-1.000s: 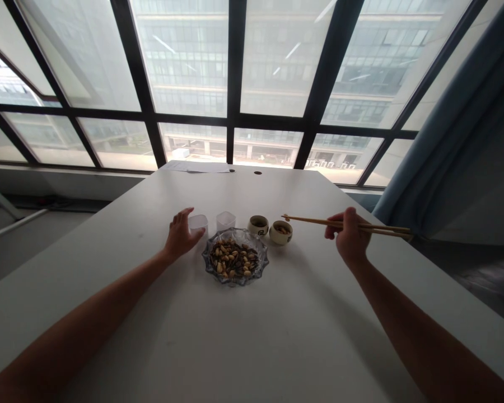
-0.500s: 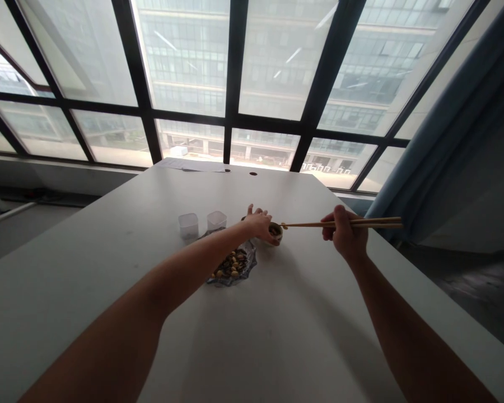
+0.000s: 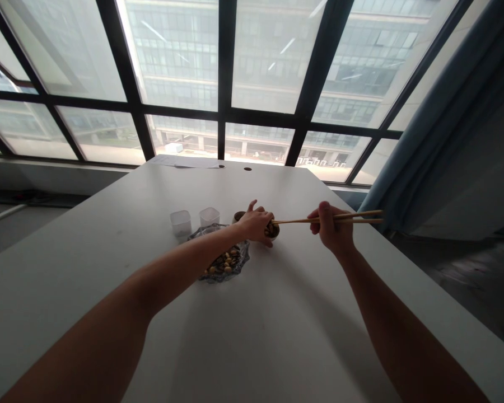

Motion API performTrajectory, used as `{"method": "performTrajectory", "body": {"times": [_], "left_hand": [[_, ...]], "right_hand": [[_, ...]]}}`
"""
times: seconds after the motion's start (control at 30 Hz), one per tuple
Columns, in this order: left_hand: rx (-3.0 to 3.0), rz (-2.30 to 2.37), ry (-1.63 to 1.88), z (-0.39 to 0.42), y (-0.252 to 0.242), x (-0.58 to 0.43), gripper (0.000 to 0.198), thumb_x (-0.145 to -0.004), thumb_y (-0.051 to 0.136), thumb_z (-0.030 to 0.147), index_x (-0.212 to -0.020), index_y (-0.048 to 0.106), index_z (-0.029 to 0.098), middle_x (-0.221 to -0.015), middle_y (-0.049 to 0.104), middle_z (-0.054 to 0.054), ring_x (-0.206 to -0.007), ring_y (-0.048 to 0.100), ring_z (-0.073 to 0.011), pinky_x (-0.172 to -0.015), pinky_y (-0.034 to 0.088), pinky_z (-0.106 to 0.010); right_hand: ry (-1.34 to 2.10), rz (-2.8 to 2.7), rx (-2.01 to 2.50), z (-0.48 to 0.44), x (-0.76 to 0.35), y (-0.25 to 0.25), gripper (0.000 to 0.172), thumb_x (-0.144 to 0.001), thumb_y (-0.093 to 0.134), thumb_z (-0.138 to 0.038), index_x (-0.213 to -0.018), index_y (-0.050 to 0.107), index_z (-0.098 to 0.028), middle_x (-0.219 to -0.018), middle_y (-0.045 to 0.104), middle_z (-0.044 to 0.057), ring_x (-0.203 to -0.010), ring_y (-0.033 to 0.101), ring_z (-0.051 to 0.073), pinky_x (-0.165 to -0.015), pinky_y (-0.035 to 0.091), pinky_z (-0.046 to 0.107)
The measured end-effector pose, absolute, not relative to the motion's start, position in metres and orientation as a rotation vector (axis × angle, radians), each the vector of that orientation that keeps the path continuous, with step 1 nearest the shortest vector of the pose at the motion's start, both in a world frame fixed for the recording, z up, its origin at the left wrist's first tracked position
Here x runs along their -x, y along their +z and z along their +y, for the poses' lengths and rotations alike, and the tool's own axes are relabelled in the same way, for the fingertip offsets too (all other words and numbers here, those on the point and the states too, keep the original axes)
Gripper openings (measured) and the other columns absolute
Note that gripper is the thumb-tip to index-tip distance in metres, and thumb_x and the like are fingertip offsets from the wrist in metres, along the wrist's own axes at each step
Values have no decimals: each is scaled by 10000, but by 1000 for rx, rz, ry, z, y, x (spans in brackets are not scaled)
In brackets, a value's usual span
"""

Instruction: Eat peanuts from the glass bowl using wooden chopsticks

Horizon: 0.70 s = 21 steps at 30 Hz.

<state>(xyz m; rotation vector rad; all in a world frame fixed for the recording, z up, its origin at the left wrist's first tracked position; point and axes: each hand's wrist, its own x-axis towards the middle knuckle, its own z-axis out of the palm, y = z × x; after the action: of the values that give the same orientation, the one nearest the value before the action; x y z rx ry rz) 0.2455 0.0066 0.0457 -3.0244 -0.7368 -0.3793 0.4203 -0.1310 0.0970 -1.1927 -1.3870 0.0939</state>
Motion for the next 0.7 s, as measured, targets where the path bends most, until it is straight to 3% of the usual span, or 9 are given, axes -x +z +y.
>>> {"method": "performTrajectory", "body": {"times": [0.23,0.47,0.6,0.7], "left_hand": [[3076,-866,-331,17,42,-249,913,-629,659,792,-1248,603,123,-1142,703,-167,-1219,544,-349,-1192,-15,-552],[3118,-864,-229,27,50,-237,851,-688,630,761,-1326,599,200,-1309,653,-129,-1306,483,-346,-1187,-53,-573],[3069,-886,-562,24,71,-176,699,-814,600,651,-1328,582,178,-1414,578,-136,-1375,427,-306,-1210,-15,-541],[2909,-1004,-910,20,78,-113,516,-892,544,581,-1244,625,212,-1361,620,-99,-1312,500,-274,-1215,62,-523]], "right_hand": [[89,-1215,1195,-132,-411,104,633,-893,508,-701,-582,637,-165,-388,511,-6,-339,473,97,-351,366,212],[89,-1102,1007,-150,-380,123,621,-881,541,-675,-525,617,-172,-330,466,-13,-288,435,99,-316,317,223],[254,-1222,1017,-157,-364,122,611,-854,589,-681,-525,632,-168,-329,487,-6,-278,434,95,-296,318,212],[475,-1382,1113,-156,-348,113,606,-827,612,-699,-530,637,-171,-328,499,-4,-262,429,90,-272,309,197]]}}
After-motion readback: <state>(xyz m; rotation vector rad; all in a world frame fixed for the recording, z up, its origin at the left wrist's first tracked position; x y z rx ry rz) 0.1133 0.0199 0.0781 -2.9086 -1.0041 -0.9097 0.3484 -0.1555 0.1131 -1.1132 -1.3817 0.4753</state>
